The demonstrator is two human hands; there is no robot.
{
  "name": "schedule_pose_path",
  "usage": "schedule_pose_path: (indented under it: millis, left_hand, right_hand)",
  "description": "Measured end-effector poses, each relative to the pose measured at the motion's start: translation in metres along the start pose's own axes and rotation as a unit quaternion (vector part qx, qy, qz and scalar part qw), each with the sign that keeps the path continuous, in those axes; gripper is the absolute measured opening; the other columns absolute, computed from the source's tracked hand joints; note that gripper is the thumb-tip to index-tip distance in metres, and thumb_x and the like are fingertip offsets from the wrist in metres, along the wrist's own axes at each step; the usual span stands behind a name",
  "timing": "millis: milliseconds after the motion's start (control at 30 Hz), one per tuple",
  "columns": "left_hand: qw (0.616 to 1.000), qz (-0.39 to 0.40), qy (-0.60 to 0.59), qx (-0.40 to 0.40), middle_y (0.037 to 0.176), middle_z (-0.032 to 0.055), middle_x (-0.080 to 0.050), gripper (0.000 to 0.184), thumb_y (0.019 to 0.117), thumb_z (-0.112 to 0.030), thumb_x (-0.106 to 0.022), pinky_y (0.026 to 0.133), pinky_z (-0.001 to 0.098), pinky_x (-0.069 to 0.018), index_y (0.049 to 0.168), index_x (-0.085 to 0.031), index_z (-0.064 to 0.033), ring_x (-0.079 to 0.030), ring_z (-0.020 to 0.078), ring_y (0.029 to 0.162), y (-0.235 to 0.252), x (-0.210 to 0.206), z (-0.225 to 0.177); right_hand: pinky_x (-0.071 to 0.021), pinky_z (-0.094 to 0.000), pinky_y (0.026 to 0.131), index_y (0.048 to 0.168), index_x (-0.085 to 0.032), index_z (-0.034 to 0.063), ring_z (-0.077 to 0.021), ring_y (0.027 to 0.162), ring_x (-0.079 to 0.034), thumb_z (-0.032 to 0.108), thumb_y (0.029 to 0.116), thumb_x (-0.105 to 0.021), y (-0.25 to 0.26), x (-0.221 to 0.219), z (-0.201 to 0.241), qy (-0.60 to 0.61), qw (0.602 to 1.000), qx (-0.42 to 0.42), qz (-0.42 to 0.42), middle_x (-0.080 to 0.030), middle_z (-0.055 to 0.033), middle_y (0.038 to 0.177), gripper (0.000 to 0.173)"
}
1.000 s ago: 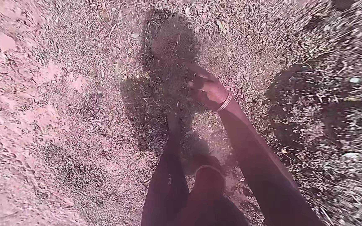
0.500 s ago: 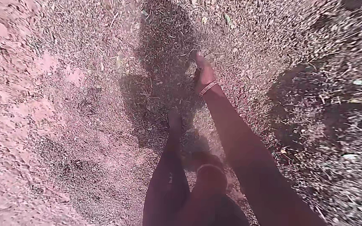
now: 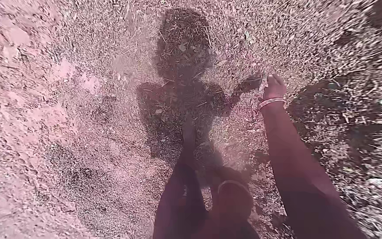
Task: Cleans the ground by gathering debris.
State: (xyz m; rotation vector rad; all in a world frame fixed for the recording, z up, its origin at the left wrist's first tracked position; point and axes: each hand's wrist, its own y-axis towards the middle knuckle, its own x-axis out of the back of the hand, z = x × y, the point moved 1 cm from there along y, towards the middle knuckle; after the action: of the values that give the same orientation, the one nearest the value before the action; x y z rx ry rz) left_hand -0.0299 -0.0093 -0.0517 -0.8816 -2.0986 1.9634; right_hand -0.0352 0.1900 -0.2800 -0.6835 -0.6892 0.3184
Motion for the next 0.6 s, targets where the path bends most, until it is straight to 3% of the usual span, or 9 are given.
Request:
schedule_pose_path:
  millis: [67, 133, 167, 267, 333, 433, 500, 567, 600]
  left_hand:
    - [1.0, 0.009, -0.018, 0.003, 0.137, 0.0211, -0.061, 0.033, 0.1001, -0.011, -0.056, 0.097, 0.0632, -0.0483, 0.131, -0.064, -0.002, -0.057, 0.0419, 0.127, 0.003, 0.003, 0.003]
    - [0.999, 0.005, -0.044, 0.018, 0.134, 0.0232, -0.062, 0.035, 0.1027, -0.014, -0.053, 0.095, 0.0631, -0.05, 0.134, -0.061, -0.0023, -0.059, 0.0431, 0.124, 0.018, -0.002, 0.005]
    - [0.998, -0.004, -0.053, 0.022, 0.131, 0.0229, -0.064, 0.033, 0.1018, -0.013, -0.054, 0.094, 0.0618, -0.0511, 0.132, -0.063, -0.0019, -0.061, 0.0424, 0.122, 0.017, -0.003, 0.005]
    - [0.999, 0.002, -0.048, 0.006, 0.126, 0.0229, -0.066, 0.025, 0.0975, -0.006, -0.06, 0.091, 0.0592, -0.0524, 0.119, -0.068, 0.0018, -0.061, 0.0416, 0.12, -0.006, 0.008, 0.001]
    - [0.999, 0.011, -0.047, -0.005, 0.128, 0.0232, -0.065, 0.025, 0.0975, -0.003, -0.059, 0.092, 0.0596, -0.0518, 0.12, -0.068, 0.0024, -0.06, 0.0425, 0.123, -0.014, 0.013, 0.001]
    - [0.997, 0.015, -0.072, -0.018, 0.133, 0.023, -0.063, 0.029, 0.0981, -0.004, -0.058, 0.095, 0.0631, -0.0493, 0.126, -0.066, 0.001, -0.057, 0.0439, 0.127, -0.008, 0.01, 0.002]
    - [0.997, -0.01, -0.078, -0.017, 0.13, 0.0213, -0.065, 0.029, 0.0985, -0.007, -0.058, 0.092, 0.0599, -0.0512, 0.125, -0.067, -0.0002, -0.06, 0.041, 0.123, -0.006, 0.004, 0.001]
    - [0.997, -0.025, -0.078, -0.006, 0.133, 0.0225, -0.063, 0.03, 0.1036, -0.011, -0.051, 0.099, 0.0576, -0.0484, 0.125, -0.065, 0.0038, -0.058, 0.0395, 0.126, -0.014, 0.003, -0.001]
    - [0.997, -0.021, -0.073, 0.002, 0.135, 0.023, -0.062, 0.031, 0.1048, -0.012, -0.049, 0.103, 0.0562, -0.0467, 0.125, -0.064, 0.0058, -0.057, 0.0389, 0.128, -0.021, 0.006, -0.004]
  right_hand:
    - [-0.0366, -0.0465, 0.117, 0.157, -0.038, 0.0017, -0.0293, 0.144, -0.045, 0.04, 0.1086, -0.048, 0.023, 0.014, -0.029, -0.048, 0.997, -0.062, -0.014, -0.043, -0.0207, 0.159, 0.062]
    - [-0.0434, -0.0573, 0.11, 0.163, -0.028, 0.0154, -0.0329, 0.143, -0.045, 0.056, 0.106, -0.041, 0.029, 0.0, -0.041, 0.02, 0.991, -0.131, 0.032, -0.04, -0.0156, 0.161, 0.071]
    - [-0.0439, -0.0637, 0.104, 0.161, -0.032, 0.0215, -0.0348, 0.14, -0.047, 0.063, 0.103, -0.043, 0.023, -0.016, -0.034, 0.069, 0.984, -0.156, 0.056, -0.044, -0.014, 0.158, 0.072]
    - [-0.0541, -0.0521, 0.084, 0.14, -0.052, 0.019, -0.024, 0.106, -0.062, 0.067, 0.0993, -0.044, 0.006, -0.07, 0.001, 0.134, 0.979, -0.126, 0.093, -0.062, -0.0089, 0.122, 0.064]
    - [-0.0558, -0.0499, 0.086, 0.136, -0.051, 0.0198, -0.0207, 0.108, -0.063, 0.062, 0.1023, -0.043, -0.01, -0.088, 0.033, 0.222, 0.962, -0.096, 0.127, -0.061, -0.006, 0.121, 0.054]
    - [-0.0529, -0.0547, 0.098, 0.15, -0.04, 0.0229, -0.0238, 0.127, -0.057, 0.052, 0.1044, -0.049, -0.051, -0.114, 0.087, 0.3, 0.93, -0.085, 0.196, -0.054, -0.0073, 0.14, 0.055]
    - [-0.0542, -0.048, 0.096, 0.153, -0.038, 0.0177, -0.0216, 0.127, -0.057, 0.039, 0.1042, -0.054, -0.07, -0.137, 0.115, 0.238, 0.942, -0.015, 0.237, -0.054, -0.0086, 0.142, 0.055]
    - [-0.0424, -0.0442, 0.115, 0.156, -0.04, 0.0049, -0.0241, 0.141, -0.048, 0.029, 0.0966, -0.068, -0.086, -0.157, 0.138, 0.086, 0.944, 0.106, 0.299, -0.048, -0.0167, 0.154, 0.07]
    - [-0.0406, -0.046, 0.116, 0.15, -0.05, 0.0039, -0.0269, 0.139, -0.05, 0.031, 0.0927, -0.074, -0.098, -0.163, 0.152, -0.012, 0.927, 0.173, 0.332, -0.053, -0.0188, 0.15, 0.068]
